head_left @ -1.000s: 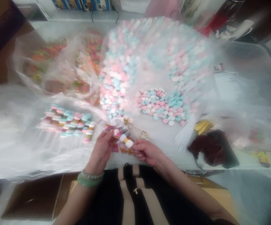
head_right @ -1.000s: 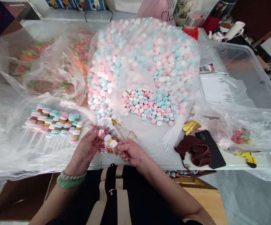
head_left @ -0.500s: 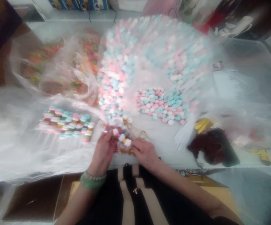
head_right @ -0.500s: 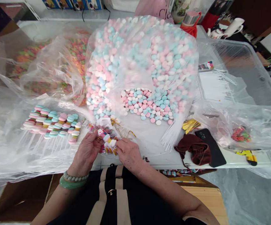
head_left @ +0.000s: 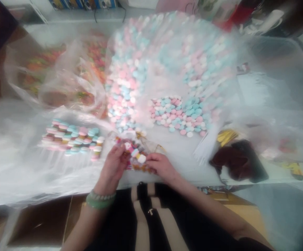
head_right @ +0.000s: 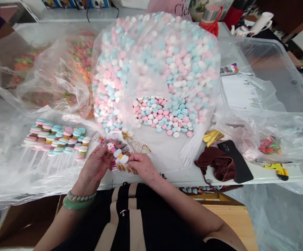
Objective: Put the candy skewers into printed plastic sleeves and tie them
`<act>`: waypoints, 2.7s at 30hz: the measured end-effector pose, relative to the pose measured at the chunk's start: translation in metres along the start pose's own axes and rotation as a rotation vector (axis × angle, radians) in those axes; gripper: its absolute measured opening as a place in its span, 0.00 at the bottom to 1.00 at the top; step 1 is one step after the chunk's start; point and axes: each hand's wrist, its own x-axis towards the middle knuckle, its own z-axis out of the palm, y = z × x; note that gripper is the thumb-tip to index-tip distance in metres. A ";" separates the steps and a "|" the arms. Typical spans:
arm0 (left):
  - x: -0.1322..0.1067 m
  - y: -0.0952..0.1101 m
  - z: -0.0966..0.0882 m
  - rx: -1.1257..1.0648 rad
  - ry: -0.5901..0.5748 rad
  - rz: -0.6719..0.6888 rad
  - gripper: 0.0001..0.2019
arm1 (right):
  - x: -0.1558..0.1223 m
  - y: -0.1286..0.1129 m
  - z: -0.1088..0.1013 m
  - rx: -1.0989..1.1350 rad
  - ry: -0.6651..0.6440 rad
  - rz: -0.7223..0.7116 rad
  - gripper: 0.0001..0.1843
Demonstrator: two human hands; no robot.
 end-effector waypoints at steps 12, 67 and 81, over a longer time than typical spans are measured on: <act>-0.005 -0.001 0.003 0.067 0.066 -0.051 0.10 | 0.003 0.002 -0.006 0.199 0.000 0.079 0.06; -0.007 0.009 0.009 -0.032 0.142 -0.074 0.06 | 0.007 -0.006 -0.002 -0.037 -0.154 -0.027 0.06; -0.011 0.002 0.020 -0.017 0.146 -0.135 0.05 | 0.007 -0.001 0.008 0.258 -0.127 0.097 0.06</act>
